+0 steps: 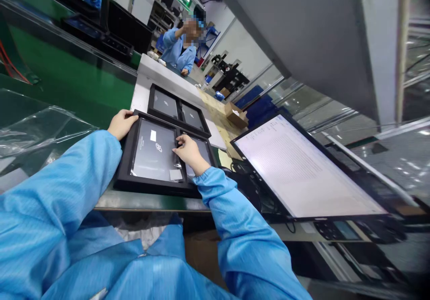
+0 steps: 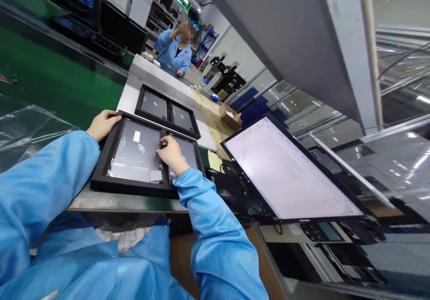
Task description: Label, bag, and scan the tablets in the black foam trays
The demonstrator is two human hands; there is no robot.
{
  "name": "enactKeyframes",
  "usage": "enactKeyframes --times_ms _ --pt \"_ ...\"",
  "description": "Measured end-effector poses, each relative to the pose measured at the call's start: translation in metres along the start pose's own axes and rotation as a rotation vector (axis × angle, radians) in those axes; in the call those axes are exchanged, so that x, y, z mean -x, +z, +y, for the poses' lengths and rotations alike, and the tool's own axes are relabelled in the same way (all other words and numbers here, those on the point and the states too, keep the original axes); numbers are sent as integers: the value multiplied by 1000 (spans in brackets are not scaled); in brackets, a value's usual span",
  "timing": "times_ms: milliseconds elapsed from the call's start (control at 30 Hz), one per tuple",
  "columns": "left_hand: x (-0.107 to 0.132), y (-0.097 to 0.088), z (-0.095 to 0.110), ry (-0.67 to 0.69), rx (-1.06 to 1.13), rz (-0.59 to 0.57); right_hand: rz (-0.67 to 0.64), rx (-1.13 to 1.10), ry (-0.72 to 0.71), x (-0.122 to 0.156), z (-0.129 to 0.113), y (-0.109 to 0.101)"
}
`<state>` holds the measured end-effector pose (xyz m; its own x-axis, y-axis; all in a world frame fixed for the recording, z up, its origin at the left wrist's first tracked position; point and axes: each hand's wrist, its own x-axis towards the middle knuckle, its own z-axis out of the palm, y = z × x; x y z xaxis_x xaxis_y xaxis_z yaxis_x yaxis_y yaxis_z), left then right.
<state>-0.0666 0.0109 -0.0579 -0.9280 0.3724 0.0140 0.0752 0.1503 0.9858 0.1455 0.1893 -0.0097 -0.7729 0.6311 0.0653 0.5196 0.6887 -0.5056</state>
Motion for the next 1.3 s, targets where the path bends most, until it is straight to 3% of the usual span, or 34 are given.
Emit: enactKeyframes --times_ms 133,267,333,433,567,833,1033,1167,1300 --pt "2 1 3 -19 -33 -9 -39 23 -90 -2 -10 0" --pt "2 1 2 -15 -31 -15 -62 354 -150 1 -30 -13" --pt "1 1 0 -7 -26 -14 -65 565 -109 1 -36 -20" --pt "0 1 -2 3 -24 -12 -206 684 -3 -1 -35 -23" --pt "-2 2 -4 1 -22 -5 -331 584 28 -6 -24 -16" --pt "-3 0 -7 6 1 -2 -334 465 91 -10 -14 -18" --pt "-3 0 -6 3 10 -2 -328 126 183 -7 -16 -16" --pt "-2 1 -8 26 42 13 -239 -45 11 -9 -31 -16" --pt "-2 0 -8 229 40 39 -310 -20 -387 5 -76 -8"
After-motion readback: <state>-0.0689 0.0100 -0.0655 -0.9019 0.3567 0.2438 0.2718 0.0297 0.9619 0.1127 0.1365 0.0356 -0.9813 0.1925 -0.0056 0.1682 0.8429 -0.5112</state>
